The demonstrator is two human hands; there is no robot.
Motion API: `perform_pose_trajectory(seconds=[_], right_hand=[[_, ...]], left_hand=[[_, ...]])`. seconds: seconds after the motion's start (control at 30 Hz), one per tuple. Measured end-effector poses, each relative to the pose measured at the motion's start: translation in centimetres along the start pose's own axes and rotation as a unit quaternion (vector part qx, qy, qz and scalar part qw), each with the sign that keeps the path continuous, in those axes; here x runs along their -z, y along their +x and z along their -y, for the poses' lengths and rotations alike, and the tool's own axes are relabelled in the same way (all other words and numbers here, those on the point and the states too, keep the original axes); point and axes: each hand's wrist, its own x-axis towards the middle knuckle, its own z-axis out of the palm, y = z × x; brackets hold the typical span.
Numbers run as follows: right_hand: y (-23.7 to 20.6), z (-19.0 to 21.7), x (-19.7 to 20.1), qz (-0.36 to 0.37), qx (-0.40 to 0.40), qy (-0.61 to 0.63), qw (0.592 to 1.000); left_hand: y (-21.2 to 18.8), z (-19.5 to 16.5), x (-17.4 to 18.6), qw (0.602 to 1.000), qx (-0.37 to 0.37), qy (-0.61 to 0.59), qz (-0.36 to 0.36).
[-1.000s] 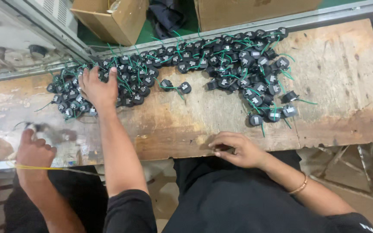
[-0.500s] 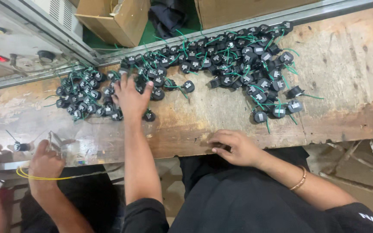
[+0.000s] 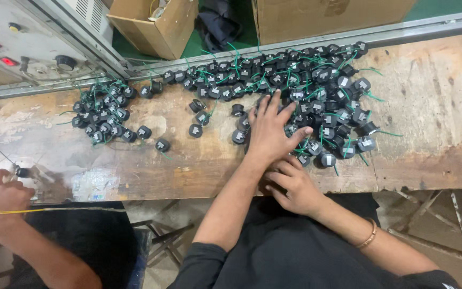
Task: The person picks up black plug adapters with green wires from the workbench, winds the wire around each adapter body by hand, and places the finished units into a cardboard box. They occasionally gather loose adapters from the bench and handle them one at a time.
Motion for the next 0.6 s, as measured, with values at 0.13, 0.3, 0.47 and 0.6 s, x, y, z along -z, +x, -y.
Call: perform_pose_trajectory(seconds=[0.13, 0.3, 0.47, 0.6], right_hand=[[-0.1, -0.4, 0.1, 0.006, -0.014, 0.004, 1.000], [0.0, -1.0, 1.0, 0.041, -0.020, 0.027, 0.999], [0.5, -1.0, 1.7, 0.067, -0.026, 0.019, 0.997], [0.9, -1.3, 1.9, 0.080, -0.046, 0.034, 0.995]], left_hand=[[0.1, 1.7, 1.1, 0.985, -0.046, -0.163, -0.015], [-3.1, 12.6, 8.3, 0.975, -0.041, -0.097, -0.196], [-7.3, 26.4, 17.8, 0.894, 0.267, 0.150, -0.327], [-7.6, 29.6, 17.0, 0.920, 0.318, 0.170, -0.152]])
